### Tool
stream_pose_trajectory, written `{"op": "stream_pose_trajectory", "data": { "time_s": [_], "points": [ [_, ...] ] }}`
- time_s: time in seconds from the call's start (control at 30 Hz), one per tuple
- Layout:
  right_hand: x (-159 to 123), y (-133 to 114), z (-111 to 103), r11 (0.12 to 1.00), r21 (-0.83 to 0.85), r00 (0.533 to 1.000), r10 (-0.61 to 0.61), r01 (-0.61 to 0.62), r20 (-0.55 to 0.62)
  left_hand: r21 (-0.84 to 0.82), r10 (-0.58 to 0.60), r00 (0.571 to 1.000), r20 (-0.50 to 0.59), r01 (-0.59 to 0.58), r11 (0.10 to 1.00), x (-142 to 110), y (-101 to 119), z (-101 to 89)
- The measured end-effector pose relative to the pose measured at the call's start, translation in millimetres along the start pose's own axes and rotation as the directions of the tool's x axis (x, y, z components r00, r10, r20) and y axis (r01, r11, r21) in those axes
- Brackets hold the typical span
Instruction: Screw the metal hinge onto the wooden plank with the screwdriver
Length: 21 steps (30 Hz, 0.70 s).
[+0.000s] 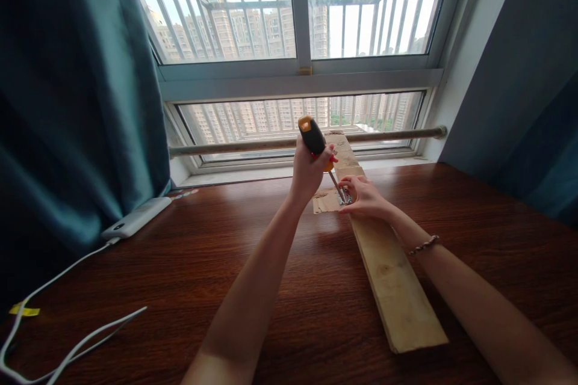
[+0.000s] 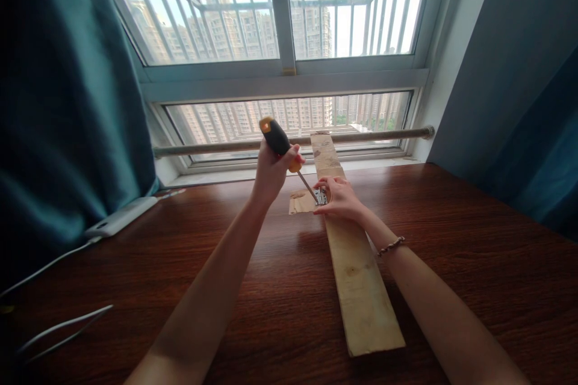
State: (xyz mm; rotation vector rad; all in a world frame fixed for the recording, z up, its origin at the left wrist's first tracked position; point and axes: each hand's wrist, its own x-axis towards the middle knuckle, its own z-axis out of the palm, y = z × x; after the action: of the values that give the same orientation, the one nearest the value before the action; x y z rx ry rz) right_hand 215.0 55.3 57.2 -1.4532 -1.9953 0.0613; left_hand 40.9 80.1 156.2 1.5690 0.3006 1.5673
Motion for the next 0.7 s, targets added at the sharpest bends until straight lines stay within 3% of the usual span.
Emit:
{"op": "stream_pose_trajectory", "data": {
  "time_s": [0.7],
  "points": [
    [0, -2, -1, 1.0, -0.004, 1.0, 0.01, -0.01, 0.011, 0.087, 0.031, 0.999, 0.02, -0.033, 0.996, 0, -14, -0.9]
  ]
}}
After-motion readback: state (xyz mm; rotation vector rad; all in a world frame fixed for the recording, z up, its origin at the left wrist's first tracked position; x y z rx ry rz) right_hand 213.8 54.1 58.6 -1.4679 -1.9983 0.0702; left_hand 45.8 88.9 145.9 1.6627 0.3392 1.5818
